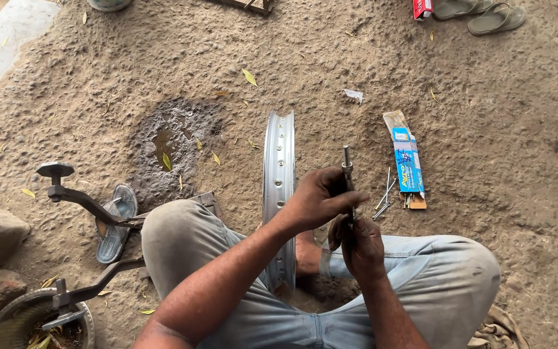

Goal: The person uses a spoke wrench to tighten the nipples on a bicycle wheel rim. They then place the wheel into a truing stand and rotate it to check alignment.

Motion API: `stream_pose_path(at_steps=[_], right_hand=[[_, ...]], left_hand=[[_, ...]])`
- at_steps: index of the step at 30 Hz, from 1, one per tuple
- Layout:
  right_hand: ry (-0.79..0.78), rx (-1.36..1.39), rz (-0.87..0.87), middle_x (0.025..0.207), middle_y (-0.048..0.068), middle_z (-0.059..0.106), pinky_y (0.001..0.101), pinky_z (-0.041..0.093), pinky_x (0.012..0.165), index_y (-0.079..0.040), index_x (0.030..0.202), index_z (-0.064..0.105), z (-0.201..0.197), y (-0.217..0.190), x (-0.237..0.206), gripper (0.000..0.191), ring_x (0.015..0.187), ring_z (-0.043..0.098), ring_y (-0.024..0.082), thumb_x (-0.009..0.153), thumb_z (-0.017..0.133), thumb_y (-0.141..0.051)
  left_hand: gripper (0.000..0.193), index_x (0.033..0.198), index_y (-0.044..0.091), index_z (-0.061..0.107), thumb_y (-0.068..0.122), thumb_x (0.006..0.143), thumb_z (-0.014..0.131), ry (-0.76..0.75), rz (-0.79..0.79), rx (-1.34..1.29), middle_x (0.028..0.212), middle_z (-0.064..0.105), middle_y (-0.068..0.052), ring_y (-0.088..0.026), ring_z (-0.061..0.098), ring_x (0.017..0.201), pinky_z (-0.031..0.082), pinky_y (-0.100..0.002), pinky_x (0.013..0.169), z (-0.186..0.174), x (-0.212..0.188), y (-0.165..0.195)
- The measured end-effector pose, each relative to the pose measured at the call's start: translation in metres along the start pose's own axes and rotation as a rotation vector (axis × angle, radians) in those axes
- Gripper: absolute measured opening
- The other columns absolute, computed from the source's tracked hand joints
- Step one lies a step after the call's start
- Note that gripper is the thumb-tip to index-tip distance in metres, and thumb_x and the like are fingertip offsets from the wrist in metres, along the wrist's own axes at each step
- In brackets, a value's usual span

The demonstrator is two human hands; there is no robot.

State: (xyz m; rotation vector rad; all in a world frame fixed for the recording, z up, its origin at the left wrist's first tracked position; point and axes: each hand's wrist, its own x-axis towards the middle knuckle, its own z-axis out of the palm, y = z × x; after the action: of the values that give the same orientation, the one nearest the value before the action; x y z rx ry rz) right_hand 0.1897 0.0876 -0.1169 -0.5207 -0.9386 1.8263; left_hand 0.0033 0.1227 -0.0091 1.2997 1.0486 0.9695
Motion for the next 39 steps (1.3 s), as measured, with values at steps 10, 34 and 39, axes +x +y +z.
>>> stream_pose_path(at_steps=[10,34,39], right_hand=[[0.031,-0.019,-0.004,0.080,0.016,0.065,0.0328,0.049,0.064,0.004,0.097,0.065,-0.003,0.001,0.000,0.049,0.069,0.061,0.021,0.110,0.054,-0.042],[0.054,-0.003,-0.024,0.079,0.015,0.064,0.0326,0.049,0.063,0.002,0.095,0.065,-0.008,0.003,-0.001,0.048,0.070,0.061,0.022,0.110,0.053,-0.042],[0.021,0.014,-0.028,0.081,0.016,0.064,0.0341,0.051,0.064,0.002,0.095,0.064,-0.008,0.004,0.000,0.046,0.071,0.062,0.023,0.112,0.054,-0.040]], left_hand=[[0.021,0.106,0.002,0.066,0.017,0.096,0.076,0.030,0.139,0.013,0.094,0.074,-0.009,-0.015,0.071,0.090,0.060,-0.032,0.084,0.001,0.000,-0.013],[0.029,0.109,0.005,0.061,0.024,0.096,0.077,0.043,0.124,0.106,0.091,0.068,-0.003,-0.013,0.068,0.085,0.059,-0.031,0.076,0.000,-0.004,0.000],[0.035,0.117,0.009,0.059,0.025,0.091,0.077,-0.010,0.157,-0.069,0.096,0.069,0.000,-0.008,0.070,0.091,0.062,-0.027,0.083,0.000,-0.002,0.002]])
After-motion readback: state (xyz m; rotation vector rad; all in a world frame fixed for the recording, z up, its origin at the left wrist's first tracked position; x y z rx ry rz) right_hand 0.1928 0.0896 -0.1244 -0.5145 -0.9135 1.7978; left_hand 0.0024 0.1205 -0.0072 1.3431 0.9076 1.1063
